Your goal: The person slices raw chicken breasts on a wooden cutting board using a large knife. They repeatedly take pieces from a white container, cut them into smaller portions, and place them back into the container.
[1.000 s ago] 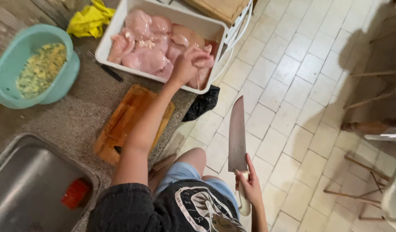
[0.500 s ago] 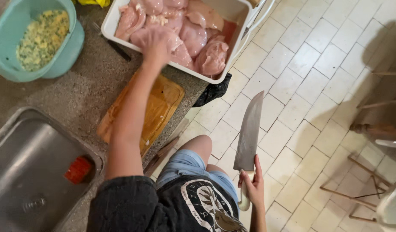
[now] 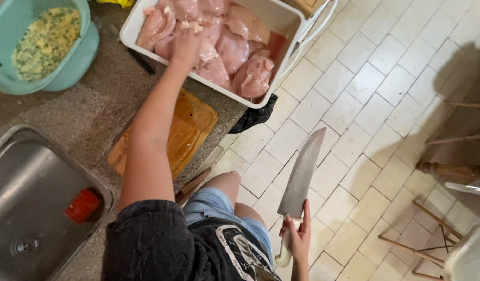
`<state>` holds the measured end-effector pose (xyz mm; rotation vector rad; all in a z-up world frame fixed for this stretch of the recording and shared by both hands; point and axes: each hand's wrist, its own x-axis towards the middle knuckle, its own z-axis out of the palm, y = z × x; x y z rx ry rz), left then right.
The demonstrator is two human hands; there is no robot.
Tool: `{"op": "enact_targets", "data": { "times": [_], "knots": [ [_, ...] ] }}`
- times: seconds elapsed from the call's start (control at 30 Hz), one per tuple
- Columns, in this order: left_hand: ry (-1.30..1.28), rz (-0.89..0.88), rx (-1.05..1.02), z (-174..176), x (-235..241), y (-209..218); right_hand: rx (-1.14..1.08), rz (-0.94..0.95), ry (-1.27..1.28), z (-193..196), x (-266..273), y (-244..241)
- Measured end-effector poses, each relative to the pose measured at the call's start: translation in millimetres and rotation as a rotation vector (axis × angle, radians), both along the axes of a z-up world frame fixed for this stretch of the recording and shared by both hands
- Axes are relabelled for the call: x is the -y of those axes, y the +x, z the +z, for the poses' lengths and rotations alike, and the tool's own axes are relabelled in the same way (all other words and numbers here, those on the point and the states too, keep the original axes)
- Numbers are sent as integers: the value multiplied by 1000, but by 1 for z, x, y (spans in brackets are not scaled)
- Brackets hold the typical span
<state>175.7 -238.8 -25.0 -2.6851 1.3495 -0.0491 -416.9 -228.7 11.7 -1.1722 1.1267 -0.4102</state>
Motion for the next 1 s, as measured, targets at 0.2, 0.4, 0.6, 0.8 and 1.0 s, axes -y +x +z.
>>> {"op": "enact_targets", "data": {
  "times": [0.2, 0.4, 0.6, 0.8, 1.0],
  "knots": [
    [-72, 136, -70, 17, -10, -4, 4, -42, 4, -5, -2, -8],
    [-419, 351, -264, 31, -24, 10, 29, -58, -2, -2, -12, 0],
    [-758, 650, -590, 64, -41, 14, 95, -93, 5, 5, -34, 21],
    [-683, 382, -435, 61, -71, 31, 78, -69, -19, 12, -65, 37],
    [-545, 541, -838, 99, -103, 3, 25, -47, -37, 21, -99, 34]
  ]
}}
